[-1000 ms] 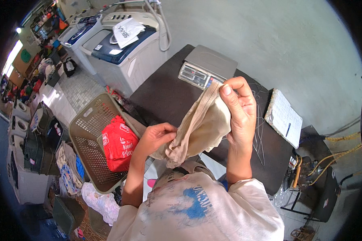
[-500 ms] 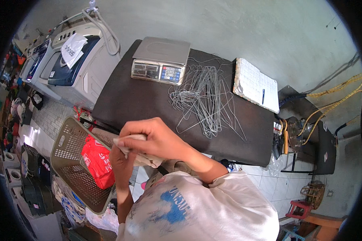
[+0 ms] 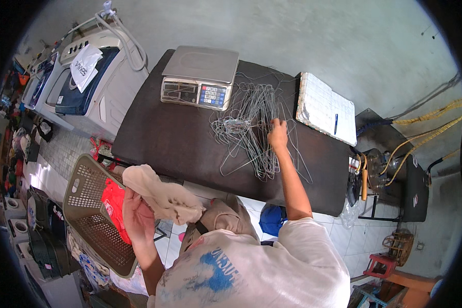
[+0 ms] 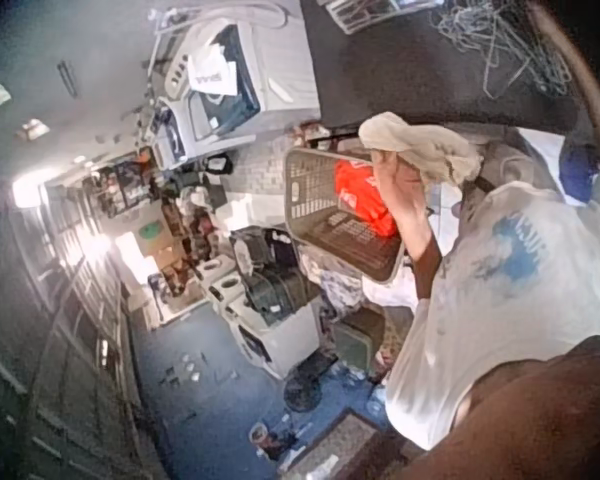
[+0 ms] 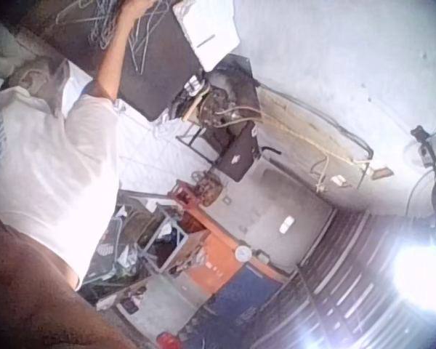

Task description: The person sorts laundry by picking up various garments from a basket, shaking them out, and placing them into different bags or piles. The person handles shirts, pants, and other clothing items, moving them between baskets and bags throughout the process.

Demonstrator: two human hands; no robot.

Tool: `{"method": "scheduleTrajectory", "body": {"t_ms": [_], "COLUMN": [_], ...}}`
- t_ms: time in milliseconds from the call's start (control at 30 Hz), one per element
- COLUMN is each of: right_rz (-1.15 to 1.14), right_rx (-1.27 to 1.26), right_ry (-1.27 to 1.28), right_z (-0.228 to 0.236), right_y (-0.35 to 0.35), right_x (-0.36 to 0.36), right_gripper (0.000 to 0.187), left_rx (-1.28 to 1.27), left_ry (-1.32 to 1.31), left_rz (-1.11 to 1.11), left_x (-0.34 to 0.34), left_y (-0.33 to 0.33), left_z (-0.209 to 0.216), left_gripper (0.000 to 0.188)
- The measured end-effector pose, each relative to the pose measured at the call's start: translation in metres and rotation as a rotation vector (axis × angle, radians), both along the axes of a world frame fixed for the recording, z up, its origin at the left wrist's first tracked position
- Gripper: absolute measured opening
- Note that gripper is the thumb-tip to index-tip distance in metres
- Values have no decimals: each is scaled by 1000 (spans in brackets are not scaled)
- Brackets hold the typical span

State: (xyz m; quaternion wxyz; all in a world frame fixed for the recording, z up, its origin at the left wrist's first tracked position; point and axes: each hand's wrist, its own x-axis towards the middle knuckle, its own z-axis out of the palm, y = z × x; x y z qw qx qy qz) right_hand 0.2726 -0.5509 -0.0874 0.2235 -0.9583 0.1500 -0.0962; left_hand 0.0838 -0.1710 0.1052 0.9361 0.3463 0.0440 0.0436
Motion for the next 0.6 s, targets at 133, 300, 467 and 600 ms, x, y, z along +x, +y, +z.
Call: {"method": "scheduleTrajectory", "body": {"t_ms": [133, 300, 467, 600], "right_rz": [-85, 82, 395, 468], "right_rx": [12, 43, 19, 105], "right_ry": [-17, 160, 175, 3], "right_z": [-15, -13, -25, -27], "right_y": [-22, -49, -52, -46], "right_x": [6, -13, -68, -93], "right_gripper": [40, 33, 36, 28], "left_rx": [82, 205, 216, 183], "left_ry": [-29, -11, 21, 33], "left_rz": [24, 141, 191, 248], "left_x": [3, 6, 13, 19], "left_y": [3, 10, 20, 28], "left_z": [0, -5, -13, -16], "left_gripper": [52, 48, 39, 34]}}
